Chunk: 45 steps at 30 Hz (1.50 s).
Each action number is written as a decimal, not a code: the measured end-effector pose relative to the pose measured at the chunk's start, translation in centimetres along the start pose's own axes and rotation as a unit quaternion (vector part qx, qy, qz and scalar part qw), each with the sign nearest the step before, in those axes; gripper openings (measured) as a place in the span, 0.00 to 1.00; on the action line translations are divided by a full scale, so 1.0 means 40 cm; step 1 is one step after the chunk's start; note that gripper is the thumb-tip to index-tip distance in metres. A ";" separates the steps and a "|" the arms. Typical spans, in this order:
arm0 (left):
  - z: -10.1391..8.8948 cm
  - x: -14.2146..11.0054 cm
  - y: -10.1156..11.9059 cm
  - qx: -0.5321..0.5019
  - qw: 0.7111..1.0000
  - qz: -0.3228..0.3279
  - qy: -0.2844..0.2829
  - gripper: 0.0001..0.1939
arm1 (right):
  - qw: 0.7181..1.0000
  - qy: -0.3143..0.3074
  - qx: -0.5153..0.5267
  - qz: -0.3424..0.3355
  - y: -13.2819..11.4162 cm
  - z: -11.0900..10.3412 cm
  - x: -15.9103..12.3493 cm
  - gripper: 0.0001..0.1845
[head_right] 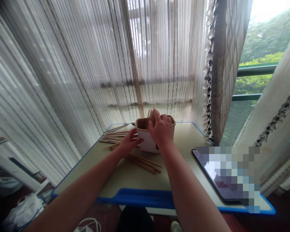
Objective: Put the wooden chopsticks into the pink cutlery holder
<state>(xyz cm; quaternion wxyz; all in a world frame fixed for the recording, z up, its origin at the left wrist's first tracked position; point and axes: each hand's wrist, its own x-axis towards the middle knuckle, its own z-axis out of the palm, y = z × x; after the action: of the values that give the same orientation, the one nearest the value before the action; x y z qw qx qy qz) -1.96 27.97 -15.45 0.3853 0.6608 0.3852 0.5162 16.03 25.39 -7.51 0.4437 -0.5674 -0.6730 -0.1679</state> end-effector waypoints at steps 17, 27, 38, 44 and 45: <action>-0.018 -0.003 0.006 0.034 0.999 0.002 0.017 0.33 | 0.994 0.063 0.076 -0.052 -0.042 -0.032 -0.017 0.18; -0.146 0.009 -0.008 0.319 0.933 0.087 0.142 0.20 | 0.881 -0.436 0.152 -0.104 -0.105 -0.053 -0.058 0.09; -0.169 0.006 -0.035 0.410 0.897 0.122 0.114 0.17 | 0.819 -0.570 -0.013 -0.068 -0.110 -0.002 -0.083 0.10; -0.172 0.010 -0.035 0.366 0.909 0.089 0.181 0.16 | 0.837 -0.533 -0.051 -0.109 -0.106 0.032 -0.093 0.07; -0.175 0.012 -0.035 0.341 0.915 0.072 0.202 0.16 | 0.842 -0.524 -0.056 -0.118 -0.104 0.035 -0.096 0.09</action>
<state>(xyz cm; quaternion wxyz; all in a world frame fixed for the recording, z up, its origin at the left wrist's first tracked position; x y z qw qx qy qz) -8.88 29.75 -15.33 0.0122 0.6600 0.5589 0.5019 11.51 22.80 -10.15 -0.0305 -0.5110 -0.8565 0.0659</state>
